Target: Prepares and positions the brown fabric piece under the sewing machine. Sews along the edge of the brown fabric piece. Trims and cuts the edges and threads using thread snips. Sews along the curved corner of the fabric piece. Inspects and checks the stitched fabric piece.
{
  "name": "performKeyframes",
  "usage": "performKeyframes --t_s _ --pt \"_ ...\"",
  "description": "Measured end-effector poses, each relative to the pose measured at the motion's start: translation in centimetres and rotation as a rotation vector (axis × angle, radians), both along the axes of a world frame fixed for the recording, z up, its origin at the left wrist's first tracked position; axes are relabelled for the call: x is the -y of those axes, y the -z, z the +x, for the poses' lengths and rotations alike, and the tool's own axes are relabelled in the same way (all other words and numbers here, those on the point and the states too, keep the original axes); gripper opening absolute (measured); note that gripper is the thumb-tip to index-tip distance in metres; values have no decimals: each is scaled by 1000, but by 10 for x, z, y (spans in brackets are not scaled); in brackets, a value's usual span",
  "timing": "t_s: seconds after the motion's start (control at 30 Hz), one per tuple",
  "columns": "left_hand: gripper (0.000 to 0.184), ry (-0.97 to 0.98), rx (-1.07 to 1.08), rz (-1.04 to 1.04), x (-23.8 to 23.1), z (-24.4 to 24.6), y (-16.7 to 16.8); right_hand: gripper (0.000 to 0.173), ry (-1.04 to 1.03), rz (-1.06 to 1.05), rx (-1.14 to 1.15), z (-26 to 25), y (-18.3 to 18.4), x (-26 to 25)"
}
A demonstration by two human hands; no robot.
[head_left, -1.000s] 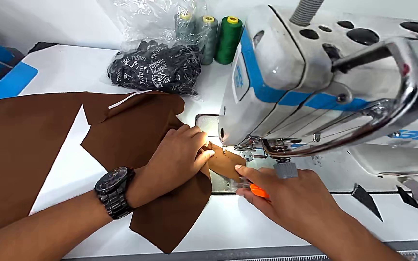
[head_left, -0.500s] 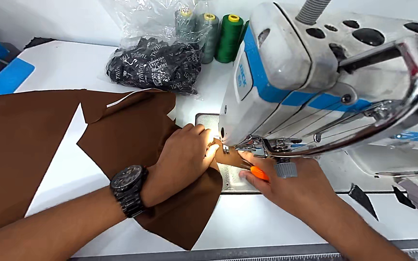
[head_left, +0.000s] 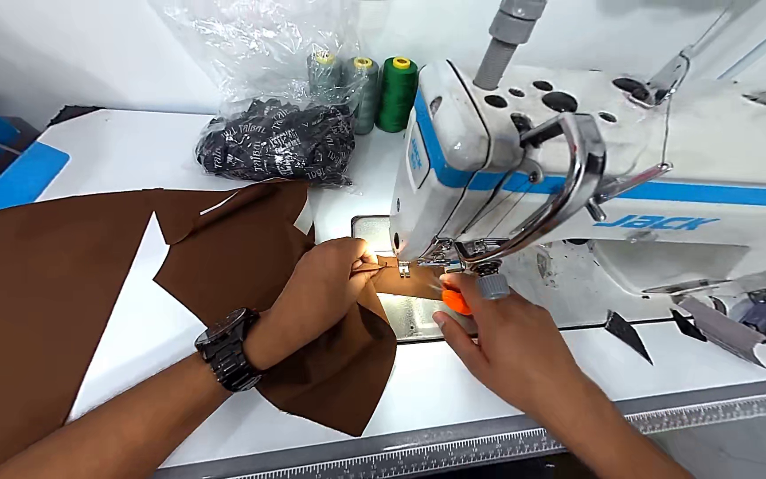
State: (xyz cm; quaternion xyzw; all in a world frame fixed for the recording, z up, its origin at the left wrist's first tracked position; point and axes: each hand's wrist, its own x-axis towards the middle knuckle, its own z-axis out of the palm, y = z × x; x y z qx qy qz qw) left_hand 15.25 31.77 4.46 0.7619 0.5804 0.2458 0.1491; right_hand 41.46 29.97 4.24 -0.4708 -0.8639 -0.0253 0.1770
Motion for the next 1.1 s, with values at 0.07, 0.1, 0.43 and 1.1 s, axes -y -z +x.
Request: performKeyframes --t_s 0.07,0.1,0.43,1.1 --pt "2 -19 37 -50 1 -1 -4 44 34 21 -40 -11 4 11" --pt "4 -28 52 -72 2 0 -7 41 53 50 -42 -17 6 14" --pt "21 46 89 -83 12 -7 -4 28 112 234 87 -52 14 13" --pt "26 126 13 -154 10 -15 -11 23 93 295 136 -67 13 12"
